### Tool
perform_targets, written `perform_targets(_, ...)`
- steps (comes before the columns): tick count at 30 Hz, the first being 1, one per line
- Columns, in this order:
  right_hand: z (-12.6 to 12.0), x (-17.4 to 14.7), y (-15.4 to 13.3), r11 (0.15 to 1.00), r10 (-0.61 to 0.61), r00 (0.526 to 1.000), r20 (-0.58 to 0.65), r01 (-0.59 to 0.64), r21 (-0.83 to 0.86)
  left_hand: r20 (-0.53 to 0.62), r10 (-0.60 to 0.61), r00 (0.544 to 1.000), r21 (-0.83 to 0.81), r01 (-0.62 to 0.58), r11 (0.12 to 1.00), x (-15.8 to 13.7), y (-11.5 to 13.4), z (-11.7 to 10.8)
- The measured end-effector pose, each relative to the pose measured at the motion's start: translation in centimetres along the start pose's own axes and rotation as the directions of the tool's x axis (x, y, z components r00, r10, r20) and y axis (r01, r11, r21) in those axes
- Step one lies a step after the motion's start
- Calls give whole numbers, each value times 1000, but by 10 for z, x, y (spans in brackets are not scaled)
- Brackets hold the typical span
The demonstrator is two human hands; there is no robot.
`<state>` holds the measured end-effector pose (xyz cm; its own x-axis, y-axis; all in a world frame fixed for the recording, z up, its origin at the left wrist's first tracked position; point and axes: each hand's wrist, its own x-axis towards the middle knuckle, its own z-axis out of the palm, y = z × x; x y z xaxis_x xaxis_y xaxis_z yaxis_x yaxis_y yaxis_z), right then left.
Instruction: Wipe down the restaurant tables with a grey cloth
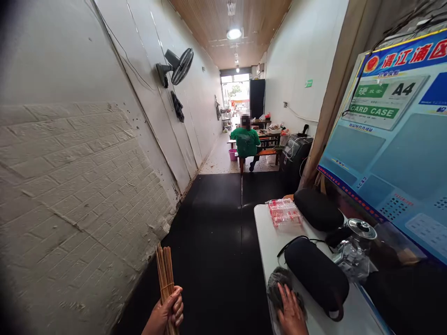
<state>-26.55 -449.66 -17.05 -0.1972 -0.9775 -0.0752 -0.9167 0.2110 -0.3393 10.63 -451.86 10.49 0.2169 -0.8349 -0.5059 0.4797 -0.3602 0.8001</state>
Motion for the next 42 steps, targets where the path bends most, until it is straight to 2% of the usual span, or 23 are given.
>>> perform_targets(3, 10, -21, 8, 999, -14, 1000, 11, 13, 43, 27, 11, 1000, -3, -11, 1000, 13, 16, -15)
perform_targets(7, 23, -46, 15, 995, 10, 1000, 30, -13, 97, 39, -33, 999, -12, 34, 999, 31, 22, -21)
perform_targets(9, 22, -45, 3, 991, 73, 997, -4, -73, 108, 29, -64, 998, -8, 64, 998, 41, 23, -17)
perform_targets(12, 7, -19, -26, 981, 160, 987, -13, -157, 114, 27, -79, 996, 23, 79, 997, 58, 27, 4)
perform_targets(15, -22, 29, -53, 974, 153, 987, 41, -157, 163, 64, -75, 995, 87, 69, 994, 78, 32, 40)
perform_targets(18, -53, 85, -66, 963, 112, 988, 102, -133, 235, 119, -81, 990, 175, 60, 983, 97, 35, 87)
perform_targets(21, -73, 133, -69, 942, 73, 991, 112, -105, 317, 183, -110, 977, 267, 58, 962, 111, 30, 137)
perform_targets(24, -79, 155, -61, 917, 61, 995, 76, -86, 389, 256, -158, 954, 348, 62, 935, 119, 17, 186)
perform_targets(27, -78, 135, -44, 894, 87, 995, 51, -100, 438, 317, -216, 923, 430, 63, 901, 125, 1, 227)
perform_targets(32, -60, 27, 2, 877, 237, 972, 6, -217, 428, 391, -312, 866, 534, 63, 843, 139, -17, 280)
perform_targets(34, -56, -13, 29, 860, 338, 940, -45, -289, 421, 410, -349, 843, 558, 72, 827, 144, -23, 297)
perform_targets(36, -61, -39, 62, 803, 476, 873, -107, -382, 457, 427, -377, 822, 580, 71, 812, 146, -29, 311)
perform_targets(37, -68, -45, 79, 756, 556, 819, -142, -427, 495, 438, -389, 810, 591, 66, 804, 146, -31, 318)
perform_targets(40, -93, -42, 135, 592, 758, 616, -212, -515, 619, 476, -411, 778, 619, 36, 785, 140, -35, 335)
perform_targets(42, -107, -29, 167, 507, 832, 510, -217, -542, 670, 470, -386, 794, 640, -6, 768, 133, -36, 345)
